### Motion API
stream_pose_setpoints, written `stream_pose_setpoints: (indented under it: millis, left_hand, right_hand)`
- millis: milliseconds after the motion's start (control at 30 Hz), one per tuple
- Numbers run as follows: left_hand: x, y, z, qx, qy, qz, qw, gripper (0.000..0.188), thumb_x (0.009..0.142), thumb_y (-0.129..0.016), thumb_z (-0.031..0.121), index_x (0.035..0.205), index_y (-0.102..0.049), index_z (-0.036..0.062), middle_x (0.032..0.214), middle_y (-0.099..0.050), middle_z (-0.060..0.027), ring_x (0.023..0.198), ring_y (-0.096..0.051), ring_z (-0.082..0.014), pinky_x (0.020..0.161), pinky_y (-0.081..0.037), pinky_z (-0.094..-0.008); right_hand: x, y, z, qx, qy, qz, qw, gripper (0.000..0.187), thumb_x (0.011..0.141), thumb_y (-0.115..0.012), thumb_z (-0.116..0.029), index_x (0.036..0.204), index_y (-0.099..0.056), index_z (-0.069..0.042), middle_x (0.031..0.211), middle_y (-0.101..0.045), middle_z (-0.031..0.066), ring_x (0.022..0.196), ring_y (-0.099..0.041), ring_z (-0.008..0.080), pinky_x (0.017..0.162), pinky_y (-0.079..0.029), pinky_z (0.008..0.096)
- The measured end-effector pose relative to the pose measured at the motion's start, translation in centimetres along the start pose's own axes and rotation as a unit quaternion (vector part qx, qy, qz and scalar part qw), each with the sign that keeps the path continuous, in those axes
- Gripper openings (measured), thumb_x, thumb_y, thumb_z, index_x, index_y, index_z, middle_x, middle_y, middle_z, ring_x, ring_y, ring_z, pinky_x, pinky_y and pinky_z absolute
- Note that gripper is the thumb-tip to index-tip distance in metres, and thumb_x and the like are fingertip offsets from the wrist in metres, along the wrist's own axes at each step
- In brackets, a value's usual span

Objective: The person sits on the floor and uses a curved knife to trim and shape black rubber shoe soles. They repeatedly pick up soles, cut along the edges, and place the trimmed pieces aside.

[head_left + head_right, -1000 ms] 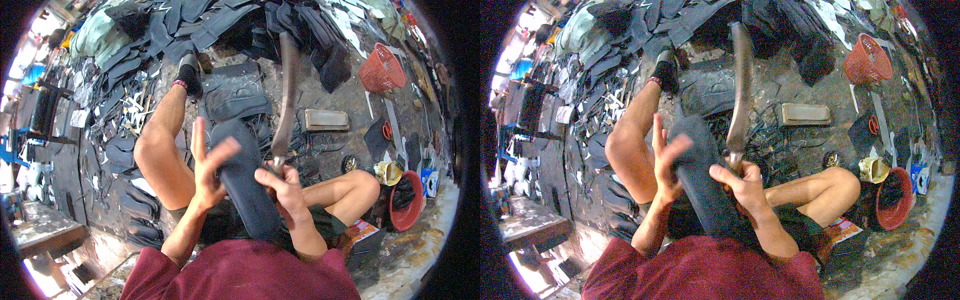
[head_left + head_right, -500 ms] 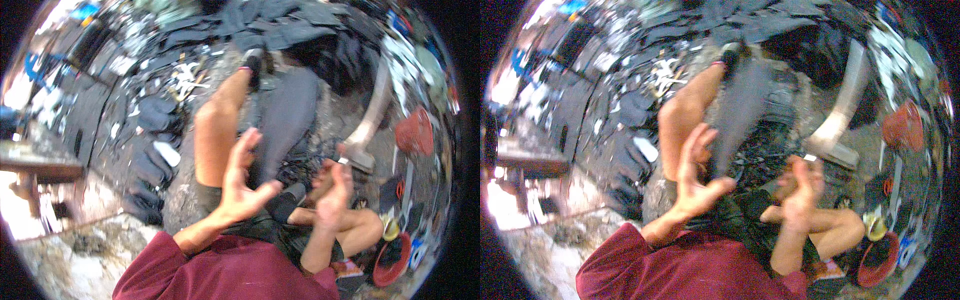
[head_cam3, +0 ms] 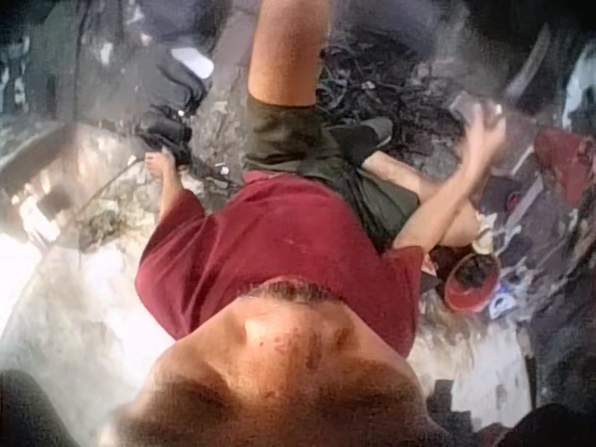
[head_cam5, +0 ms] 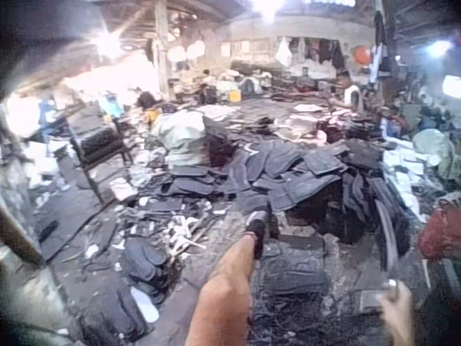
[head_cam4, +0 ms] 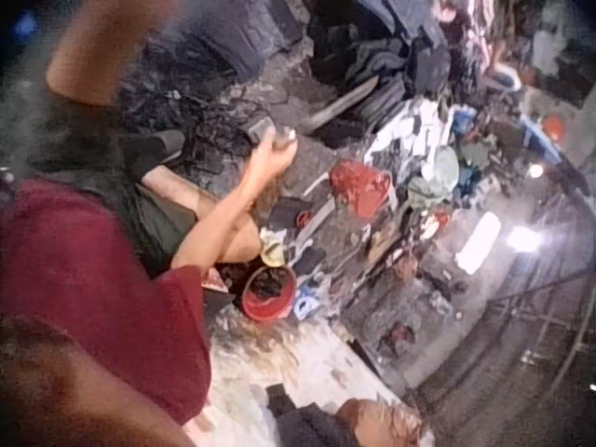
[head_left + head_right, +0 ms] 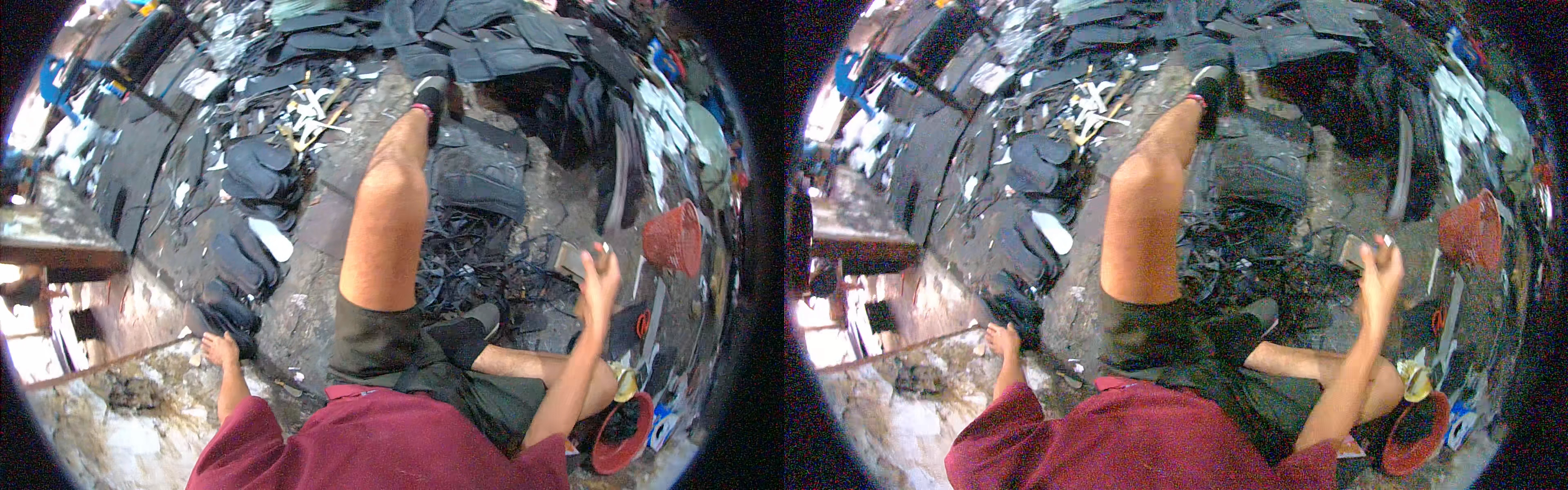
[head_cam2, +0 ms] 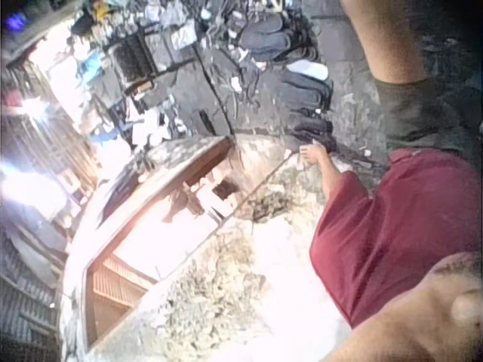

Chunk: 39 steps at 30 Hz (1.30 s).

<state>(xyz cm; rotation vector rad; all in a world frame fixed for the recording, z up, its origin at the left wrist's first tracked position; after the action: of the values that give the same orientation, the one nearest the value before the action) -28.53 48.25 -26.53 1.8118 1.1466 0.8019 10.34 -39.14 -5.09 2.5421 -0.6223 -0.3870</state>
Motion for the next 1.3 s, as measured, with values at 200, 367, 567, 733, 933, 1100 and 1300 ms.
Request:
stream_pose_setpoints:
  millis: [200,367,567,733,933,1100,1300]
  left_hand:
    - [2.5,-0.2,-2.3,0.016,0.093,-0.011,0.995,0.072,0.092,-0.062,0.054,0.140,-0.045,0.0039,0.132,-0.056,-0.0159,0.121,-0.054,-0.0357,0.097,-0.048,-0.0483]
    - [0.0,13.5,7.9,-0.239,-0.019,0.192,0.952,0.061,0.096,-0.061,0.045,0.144,-0.050,0.0099,0.152,-0.038,-0.0267,0.136,-0.041,-0.0427,0.112,-0.033,-0.0518]
    - [-13.0,43.5,21.8,-0.666,-0.328,0.237,0.626,0.039,0.092,-0.066,0.004,0.129,-0.059,-0.0011,0.140,-0.055,-0.0219,0.129,-0.053,-0.0359,0.109,-0.041,-0.0437]
    - [-23.9,52.4,30.8,-0.700,-0.533,0.085,0.467,0.076,0.076,-0.085,0.020,0.139,-0.049,-0.0011,0.148,-0.043,-0.0261,0.144,-0.035,-0.0377,0.119,-0.024,-0.0494]
    - [-30.5,56.7,33.4,-0.618,-0.745,-0.249,0.045,0.045,0.082,-0.080,0.018,0.120,-0.062,0.0031,0.109,-0.070,-0.0186,0.099,-0.071,-0.0382,0.113,-0.031,-0.0626]
    - [-27.5,52.4,34.2,-0.715,-0.357,-0.536,0.271,0.047,0.088,-0.074,0.013,0.131,-0.055,0.0043,0.116,-0.067,-0.0054,0.104,-0.064,-0.0148,0.090,-0.053,-0.0323]
    - [-25.8,46.9,31.5,-0.623,-0.224,-0.670,0.338,0.036,0.092,-0.071,0.020,0.123,-0.062,0.0046,0.106,-0.071,-0.0047,0.090,-0.070,-0.0145,0.080,-0.058,-0.0322]
  right_hand:
    - [10.6,-15.9,9.8,0.167,-0.141,-0.102,0.970,0.022,0.086,-0.072,-0.006,0.102,-0.056,-0.006,0.082,-0.064,0.0047,0.064,-0.062,0.0140,0.051,-0.053,0.0307]
    - [14.3,-16.4,16.5,-0.074,-0.090,0.138,0.984,0.031,0.074,-0.084,-0.014,0.095,-0.063,-0.005,0.088,-0.067,0.0074,0.082,-0.065,0.0239,0.077,-0.052,0.0414]
    - [8.2,-16.5,6.3,0.272,-0.191,0.004,0.943,0.058,0.069,-0.087,-0.007,0.119,-0.057,-0.002,0.112,-0.059,0.0083,0.109,-0.056,0.0235,0.096,-0.042,0.0353]
    - [-3.0,-7.1,3.4,0.345,-0.236,-0.077,0.905,0.053,0.079,-0.082,-0.016,0.126,-0.056,-0.012,0.111,-0.059,-0.0032,0.101,-0.056,0.0125,0.087,-0.047,0.0337]
    - [-13.8,-6.1,3.7,0.292,-0.248,-0.224,0.896,0.021,0.092,-0.071,-0.022,0.100,-0.054,-0.012,0.078,-0.060,0.0013,0.060,-0.060,0.0140,0.047,-0.051,0.0311]
    - [-16.7,-4.6,2.6,0.167,-0.020,-0.131,0.977,0.050,0.100,-0.062,-0.019,0.143,-0.045,-0.002,0.075,-0.055,0.0020,0.055,-0.051,0.0075,0.047,-0.041,0.0233]
    - [-22.6,-4.5,-2.0,0.023,0.244,-0.180,0.953,0.039,0.093,-0.063,-0.012,0.131,-0.061,-0.007,0.093,-0.062,0.0167,0.080,-0.061,0.0322,0.075,-0.049,0.0399]
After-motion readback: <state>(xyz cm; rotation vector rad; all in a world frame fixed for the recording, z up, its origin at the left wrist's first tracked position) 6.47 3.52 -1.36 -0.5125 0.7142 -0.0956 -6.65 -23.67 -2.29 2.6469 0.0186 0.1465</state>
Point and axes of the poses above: each hand's wrist, its own x-axis towards the middle knuckle, its own y-axis out of the back of the hand, z = x × y, the point moved 8 cm from there along x, towards the middle knuckle
